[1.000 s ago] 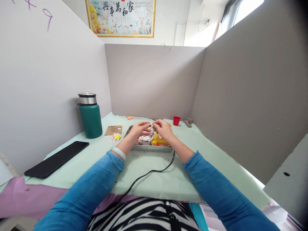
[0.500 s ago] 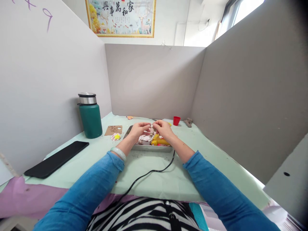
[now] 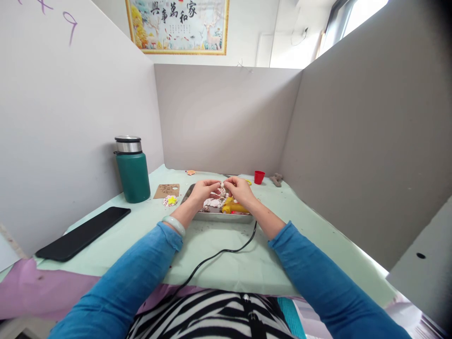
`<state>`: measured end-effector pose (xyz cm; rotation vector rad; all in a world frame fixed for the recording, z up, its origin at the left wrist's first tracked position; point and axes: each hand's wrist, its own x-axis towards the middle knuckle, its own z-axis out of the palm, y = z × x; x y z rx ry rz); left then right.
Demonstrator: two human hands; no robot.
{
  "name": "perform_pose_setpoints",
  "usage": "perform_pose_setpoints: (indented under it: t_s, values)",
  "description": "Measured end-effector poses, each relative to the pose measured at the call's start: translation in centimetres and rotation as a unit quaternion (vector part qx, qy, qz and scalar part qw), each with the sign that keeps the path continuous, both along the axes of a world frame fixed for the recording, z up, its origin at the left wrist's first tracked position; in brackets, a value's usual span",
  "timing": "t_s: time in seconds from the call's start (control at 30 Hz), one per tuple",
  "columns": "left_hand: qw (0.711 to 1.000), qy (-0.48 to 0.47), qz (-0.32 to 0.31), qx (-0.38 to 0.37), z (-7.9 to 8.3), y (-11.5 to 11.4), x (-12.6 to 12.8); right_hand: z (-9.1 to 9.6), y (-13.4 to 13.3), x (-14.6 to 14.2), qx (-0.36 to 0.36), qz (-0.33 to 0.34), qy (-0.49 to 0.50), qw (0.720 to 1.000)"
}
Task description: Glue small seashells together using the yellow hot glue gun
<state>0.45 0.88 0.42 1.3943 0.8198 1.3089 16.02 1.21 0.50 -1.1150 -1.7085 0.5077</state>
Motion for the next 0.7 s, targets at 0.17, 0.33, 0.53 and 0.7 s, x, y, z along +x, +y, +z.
perform_pose_setpoints:
  t_s: [0.17, 0.33, 0.53, 0.7]
  values:
    - [1.000, 0.009, -0.001, 0.013, -0.09, 0.13, -0.01, 0.05, -0.01, -0.01, -0.001, 0.000, -0.001, 1.000]
    - [0.999, 0.029, 0.017, 0.030, -0.23, 0.28, 0.13, 0.09, -0.09, 0.06, -0.023, 0.012, 0.020, 0.999]
    - [0.999, 0.034, 0.023, 0.035, -0.18, 0.12, 0.30, 0.24, -0.35, -0.01, -0.053, 0.025, 0.055, 0.997]
    - [0.999, 0.022, 0.014, 0.032, 0.17, -0.31, 0.26, 0.40, -0.40, -0.04, -0.073, 0.032, 0.096, 0.992]
